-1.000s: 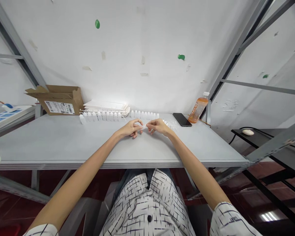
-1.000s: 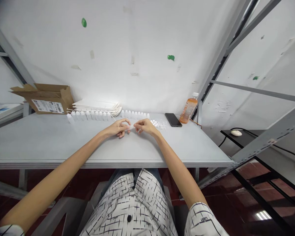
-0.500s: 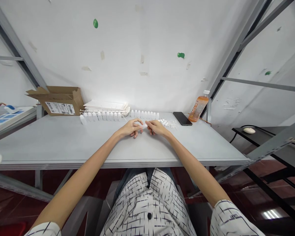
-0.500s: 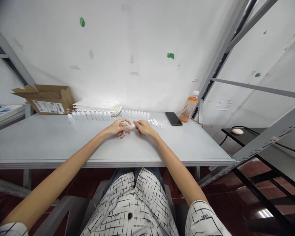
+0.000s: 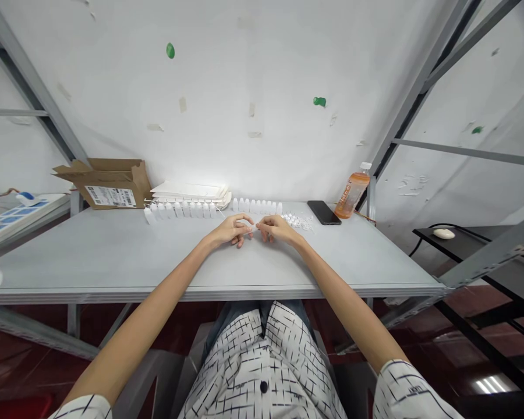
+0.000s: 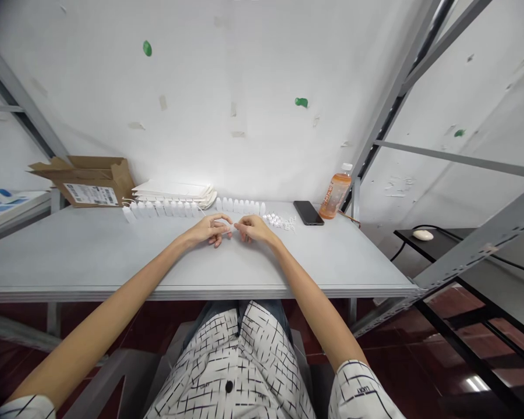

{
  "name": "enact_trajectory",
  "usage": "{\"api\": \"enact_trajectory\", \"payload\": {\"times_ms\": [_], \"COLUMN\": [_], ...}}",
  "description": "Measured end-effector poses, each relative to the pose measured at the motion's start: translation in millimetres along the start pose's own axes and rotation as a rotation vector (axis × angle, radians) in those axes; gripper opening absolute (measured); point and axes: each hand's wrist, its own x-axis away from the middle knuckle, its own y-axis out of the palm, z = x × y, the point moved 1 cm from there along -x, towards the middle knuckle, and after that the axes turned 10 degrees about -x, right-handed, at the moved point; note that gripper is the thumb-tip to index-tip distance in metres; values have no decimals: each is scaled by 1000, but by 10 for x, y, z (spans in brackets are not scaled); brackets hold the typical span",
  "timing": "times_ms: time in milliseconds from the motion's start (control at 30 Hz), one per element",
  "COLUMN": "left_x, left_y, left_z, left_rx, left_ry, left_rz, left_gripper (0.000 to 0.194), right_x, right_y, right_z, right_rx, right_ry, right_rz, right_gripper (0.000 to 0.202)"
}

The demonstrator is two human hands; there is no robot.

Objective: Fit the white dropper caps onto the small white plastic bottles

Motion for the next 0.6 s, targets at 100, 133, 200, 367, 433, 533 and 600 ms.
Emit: {"api": "enact_trajectory", "payload": {"times_ms": [100,133,200,367,433,533,600], "left_x": [5,4,-1,-17,-19,-20,-18], "left_y": [-2,-5,-10,-5,5,18,24], "left_z": [-5,-12,-32,-73,-78,-81,-79], "left_rx": [-26,-35,-51,-63,-65,-66,-62], "left_ry": [1,1,-1,-2,-3,-16,-26], "left_rz": [13,16,15,20,32,47,52], "left_gripper": [49,50,55,64,66,69,70], "right_x": [-38,-53,-77,-91,-87,-90,-95], "right_y": [17,21,27,33,35,35,26], "right_z": [44,61,96,150,163,184,190], "right_rx": [29,42,80,186,184,154,128], "right_ry": [29,29,15,-40,-40,-7,12], "right_rz": [2,1,4,5,4,7,14], "right_gripper": [30,34,42,56,59,62,63]}}
